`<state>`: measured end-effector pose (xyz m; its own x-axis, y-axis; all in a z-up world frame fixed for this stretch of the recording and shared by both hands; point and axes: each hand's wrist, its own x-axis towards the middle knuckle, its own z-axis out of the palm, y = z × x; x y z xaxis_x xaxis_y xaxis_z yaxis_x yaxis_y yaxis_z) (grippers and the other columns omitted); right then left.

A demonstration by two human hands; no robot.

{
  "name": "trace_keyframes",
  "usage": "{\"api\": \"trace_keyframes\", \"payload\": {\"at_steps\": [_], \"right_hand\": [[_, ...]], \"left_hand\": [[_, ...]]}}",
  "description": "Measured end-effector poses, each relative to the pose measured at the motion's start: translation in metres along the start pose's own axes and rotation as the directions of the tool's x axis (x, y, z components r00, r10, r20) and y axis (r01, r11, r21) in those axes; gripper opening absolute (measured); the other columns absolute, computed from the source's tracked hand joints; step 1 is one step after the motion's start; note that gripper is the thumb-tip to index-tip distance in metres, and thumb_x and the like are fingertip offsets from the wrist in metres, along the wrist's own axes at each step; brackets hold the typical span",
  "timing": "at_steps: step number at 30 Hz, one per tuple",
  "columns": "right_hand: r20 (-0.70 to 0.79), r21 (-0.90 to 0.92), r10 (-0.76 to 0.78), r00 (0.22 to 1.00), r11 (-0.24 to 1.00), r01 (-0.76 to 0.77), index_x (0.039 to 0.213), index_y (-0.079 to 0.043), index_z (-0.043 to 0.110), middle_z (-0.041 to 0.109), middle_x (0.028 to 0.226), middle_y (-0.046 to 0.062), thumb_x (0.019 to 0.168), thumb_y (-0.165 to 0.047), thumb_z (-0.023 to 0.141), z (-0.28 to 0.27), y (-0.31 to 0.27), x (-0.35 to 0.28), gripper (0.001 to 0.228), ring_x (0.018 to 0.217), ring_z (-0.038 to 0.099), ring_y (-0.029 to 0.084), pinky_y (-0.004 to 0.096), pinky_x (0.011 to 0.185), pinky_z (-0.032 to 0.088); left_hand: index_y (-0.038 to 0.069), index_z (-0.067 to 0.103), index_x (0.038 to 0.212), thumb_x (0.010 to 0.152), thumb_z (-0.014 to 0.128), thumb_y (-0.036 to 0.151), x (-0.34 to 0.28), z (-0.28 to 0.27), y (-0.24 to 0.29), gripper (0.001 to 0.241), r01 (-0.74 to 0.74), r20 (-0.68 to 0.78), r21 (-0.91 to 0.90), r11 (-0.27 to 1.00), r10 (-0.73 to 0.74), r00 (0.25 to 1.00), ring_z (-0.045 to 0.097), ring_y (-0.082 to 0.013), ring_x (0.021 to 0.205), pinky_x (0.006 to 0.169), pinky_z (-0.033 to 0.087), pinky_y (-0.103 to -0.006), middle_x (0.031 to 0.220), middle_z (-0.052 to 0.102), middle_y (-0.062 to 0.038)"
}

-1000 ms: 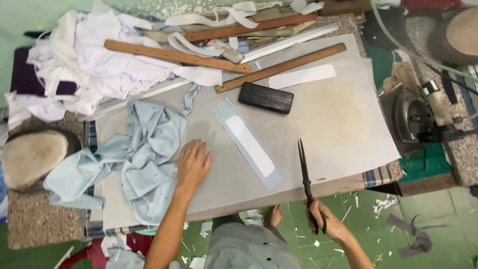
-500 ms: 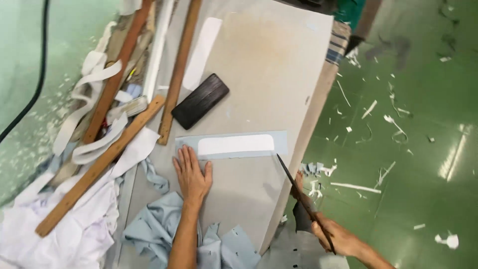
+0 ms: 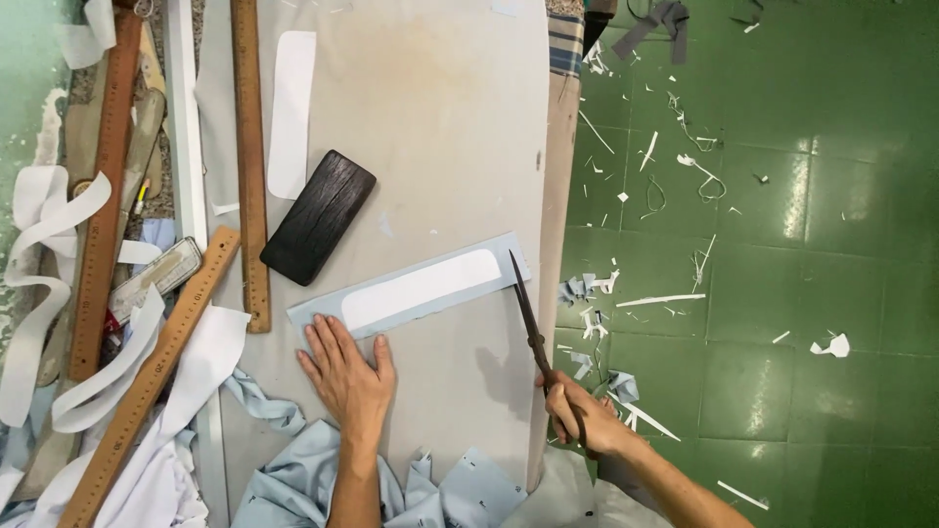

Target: Ironing and cutting light blue fabric pieces using a template and scissors on a work table

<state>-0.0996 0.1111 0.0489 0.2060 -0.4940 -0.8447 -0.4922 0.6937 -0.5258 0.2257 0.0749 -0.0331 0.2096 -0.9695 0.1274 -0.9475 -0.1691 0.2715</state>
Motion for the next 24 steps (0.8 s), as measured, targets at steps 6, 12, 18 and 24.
{"api": "trace_keyframes", "payload": {"at_steps": [6,12,18,24], "right_hand": [[-0.025,0.068,-0.106,0.994,0.992,0.107,0.122,-0.01,0.055,0.048,0.057,0.0,0.093,-0.062,0.035,0.0,0.016,0.007,0.062,0.046,0.053,0.014,0.028,0.046,0.048],[0.029,0.014,-0.072,0.997,0.997,0.072,0.123,-0.012,0.056,0.057,0.051,0.004,0.097,-0.056,0.03,-0.008,0.004,0.002,0.058,0.049,0.059,0.016,0.03,0.057,0.053],[-0.039,0.035,-0.184,0.982,0.982,0.186,0.11,-0.003,0.057,0.059,0.061,0.011,0.102,-0.05,0.024,-0.013,0.01,0.035,0.058,0.052,0.066,0.024,0.036,0.051,0.055],[-0.184,-0.017,-0.205,0.961,0.979,0.205,0.105,-0.001,0.066,0.062,0.052,0.014,0.103,-0.046,0.04,-0.006,0.009,0.038,0.052,0.042,0.067,0.025,0.036,0.044,0.054]], "left_hand": [[-0.007,0.032,0.159,0.105,0.04,0.049,-0.001,0.003,-0.002,0.078,0.022,0.038,-0.004,1.0,-0.022,0.999,0.026,-0.0419,0.156,0.126,0.013,-0.0596,0.166,0.033,-0.027],[-0.008,0.036,0.158,0.106,0.043,0.047,0.0,0.0,0.001,0.076,-0.003,-0.01,0.019,1.0,0.003,1.0,0.031,-0.0427,0.154,0.125,0.018,-0.0606,0.164,0.036,-0.028],[-0.006,0.04,0.156,0.102,0.052,0.045,-0.003,0.012,-0.006,0.075,0.033,-0.009,-0.03,0.999,-0.033,0.999,0.032,-0.0447,0.151,0.124,0.01,-0.0619,0.163,0.037,-0.029],[-0.007,0.041,0.155,0.102,0.053,0.046,-0.004,0.012,-0.007,0.075,0.037,-0.009,-0.065,0.997,-0.038,0.999,0.032,-0.0456,0.151,0.124,0.01,-0.0627,0.162,0.037,-0.03]]}}
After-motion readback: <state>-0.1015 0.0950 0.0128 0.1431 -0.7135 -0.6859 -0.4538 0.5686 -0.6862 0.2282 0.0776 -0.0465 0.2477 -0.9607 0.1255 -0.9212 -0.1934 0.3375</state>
